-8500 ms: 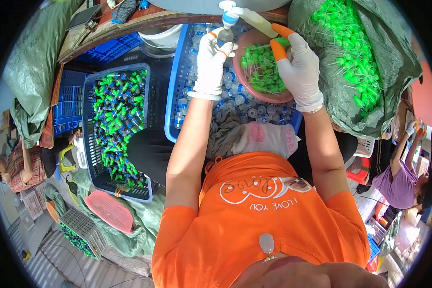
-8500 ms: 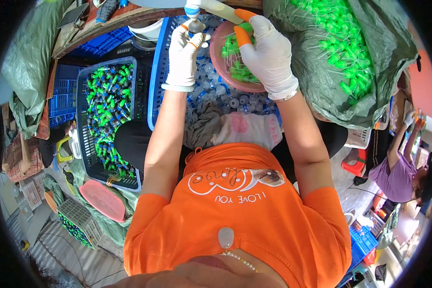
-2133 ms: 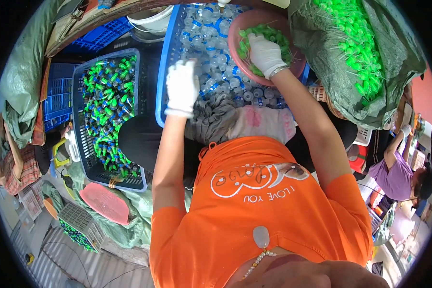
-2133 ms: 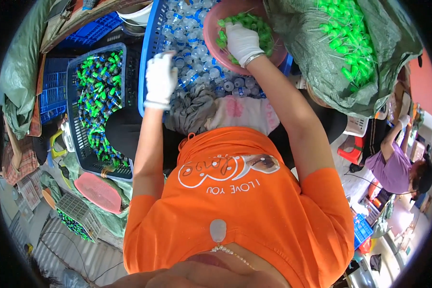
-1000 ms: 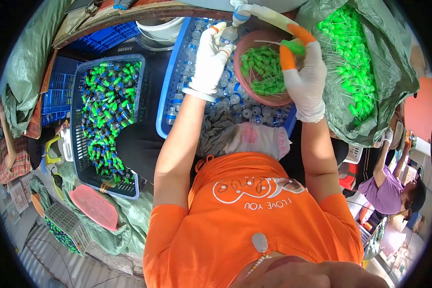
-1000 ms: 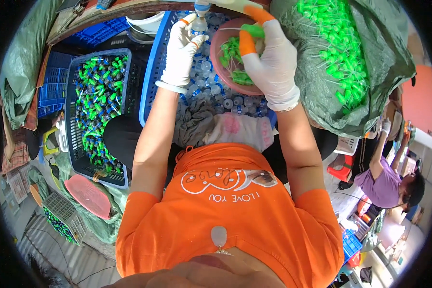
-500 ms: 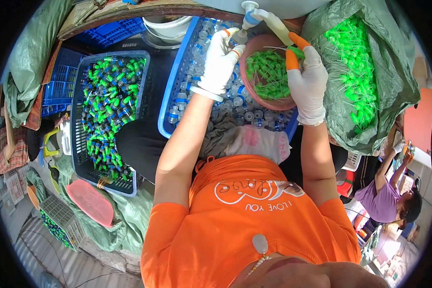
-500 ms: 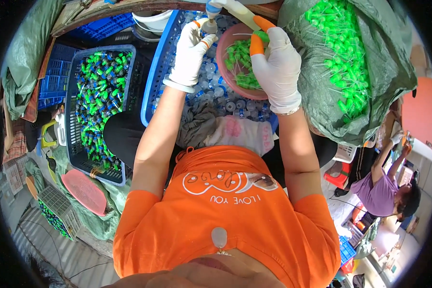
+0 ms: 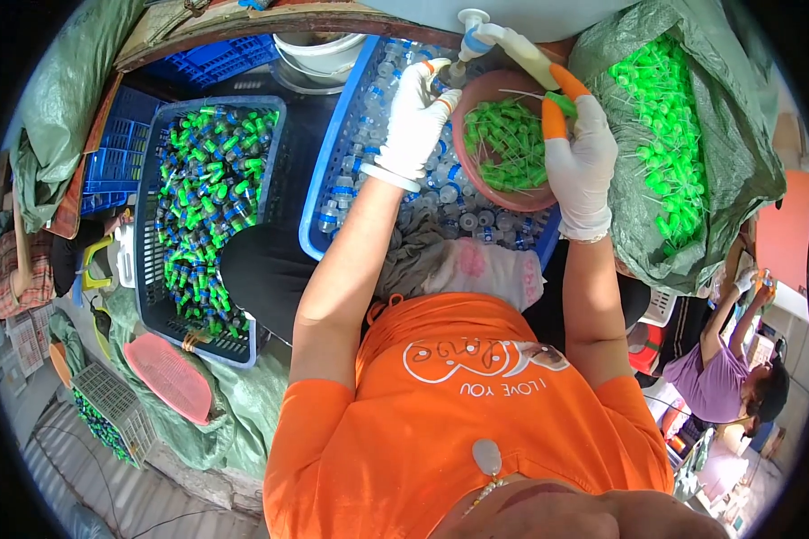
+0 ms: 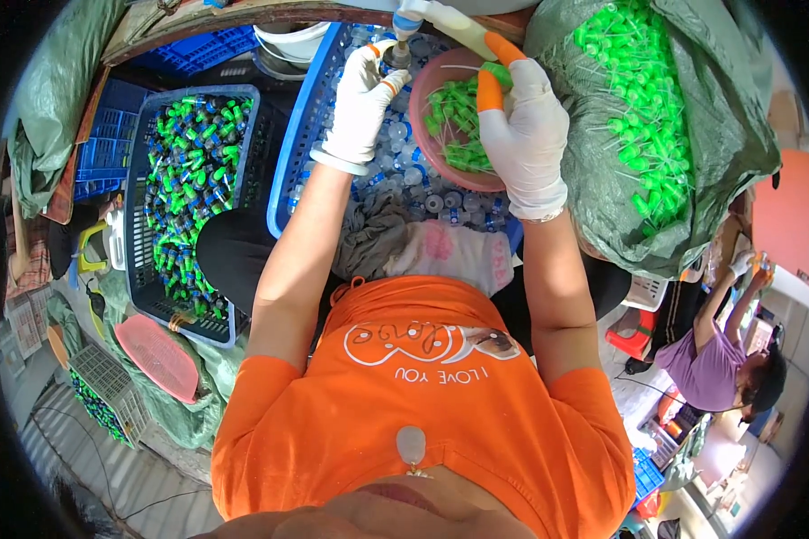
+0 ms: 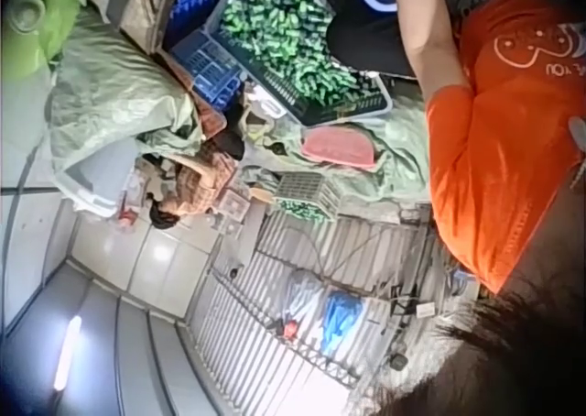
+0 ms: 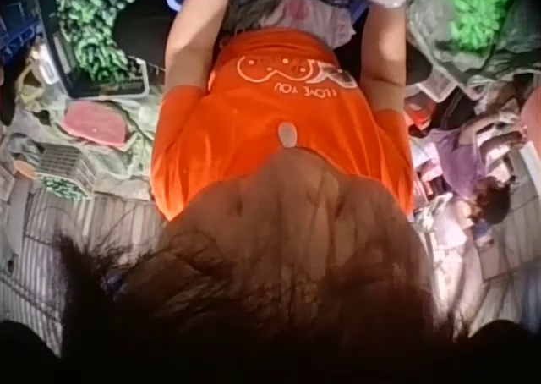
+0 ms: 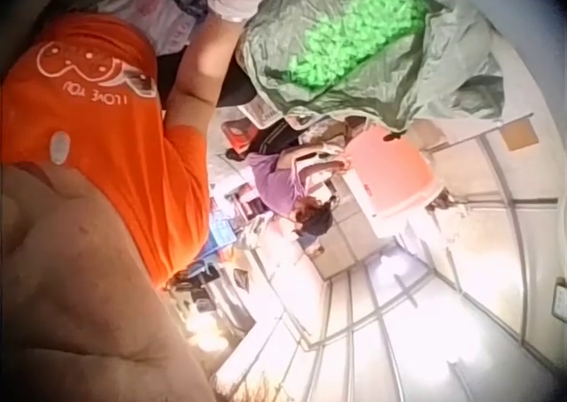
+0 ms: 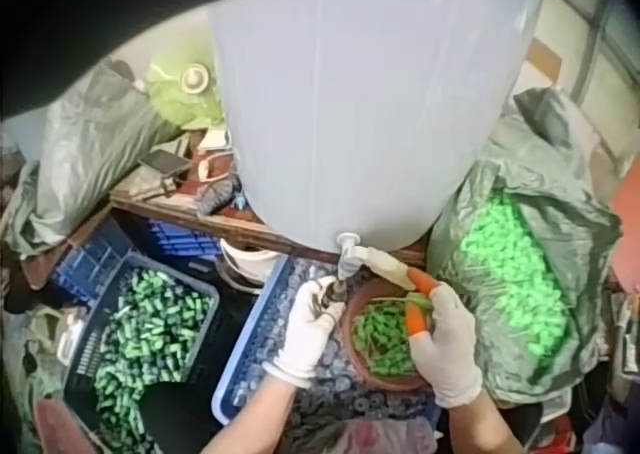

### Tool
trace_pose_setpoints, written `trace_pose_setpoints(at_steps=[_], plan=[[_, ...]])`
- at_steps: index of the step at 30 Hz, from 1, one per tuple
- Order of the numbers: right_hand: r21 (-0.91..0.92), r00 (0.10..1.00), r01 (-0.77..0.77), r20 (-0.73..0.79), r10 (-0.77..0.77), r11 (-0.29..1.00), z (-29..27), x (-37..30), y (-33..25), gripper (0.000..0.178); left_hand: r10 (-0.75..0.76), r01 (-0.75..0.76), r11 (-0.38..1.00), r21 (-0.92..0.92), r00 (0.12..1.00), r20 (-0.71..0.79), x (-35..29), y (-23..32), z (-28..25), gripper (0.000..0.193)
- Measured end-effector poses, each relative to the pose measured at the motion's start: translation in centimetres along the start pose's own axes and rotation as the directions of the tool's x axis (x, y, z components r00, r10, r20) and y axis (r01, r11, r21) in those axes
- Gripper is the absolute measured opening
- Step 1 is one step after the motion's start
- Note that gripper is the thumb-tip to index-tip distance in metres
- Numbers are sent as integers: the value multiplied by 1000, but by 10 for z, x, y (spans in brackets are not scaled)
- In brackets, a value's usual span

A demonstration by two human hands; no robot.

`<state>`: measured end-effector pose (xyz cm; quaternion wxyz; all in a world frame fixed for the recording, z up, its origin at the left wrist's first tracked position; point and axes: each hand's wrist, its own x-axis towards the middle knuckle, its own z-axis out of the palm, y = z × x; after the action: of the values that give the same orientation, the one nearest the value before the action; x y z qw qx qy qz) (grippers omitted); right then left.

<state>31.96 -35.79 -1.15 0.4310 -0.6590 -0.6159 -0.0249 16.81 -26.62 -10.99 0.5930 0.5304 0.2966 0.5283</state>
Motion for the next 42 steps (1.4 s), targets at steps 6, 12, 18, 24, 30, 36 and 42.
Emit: trace_pose_setpoints(at_steps=[6,12,18,24,30,36,42], plan=[[183,1000,-26,1,26,983,-1,-12,-13,30,16,-17,993,119,1000,8,-17,-15,-10,33],[-40,975,77,214,-66,996,12,-35,0,24,-23,7,998,70,974,226,-58,-7,-8,31],[53,956,111,267,-121,992,7,-39,-1,21,-154,181,979,-91,956,250,-76,-8,-12,34],[41,927,100,360,-108,994,7,-41,-4,18,-161,158,987,30,954,253,-80,5,-7,36],[330,896,-293,422,138,897,25,-58,2,12,22,-93,913,397,983,180,-92,19,10,39],[440,498,-866,721,482,237,18,-63,11,11,228,-444,699,560,882,413,-89,16,5,36],[179,521,-762,740,426,622,9,-78,25,15,187,-406,773,488,880,437,-99,19,-9,34]])
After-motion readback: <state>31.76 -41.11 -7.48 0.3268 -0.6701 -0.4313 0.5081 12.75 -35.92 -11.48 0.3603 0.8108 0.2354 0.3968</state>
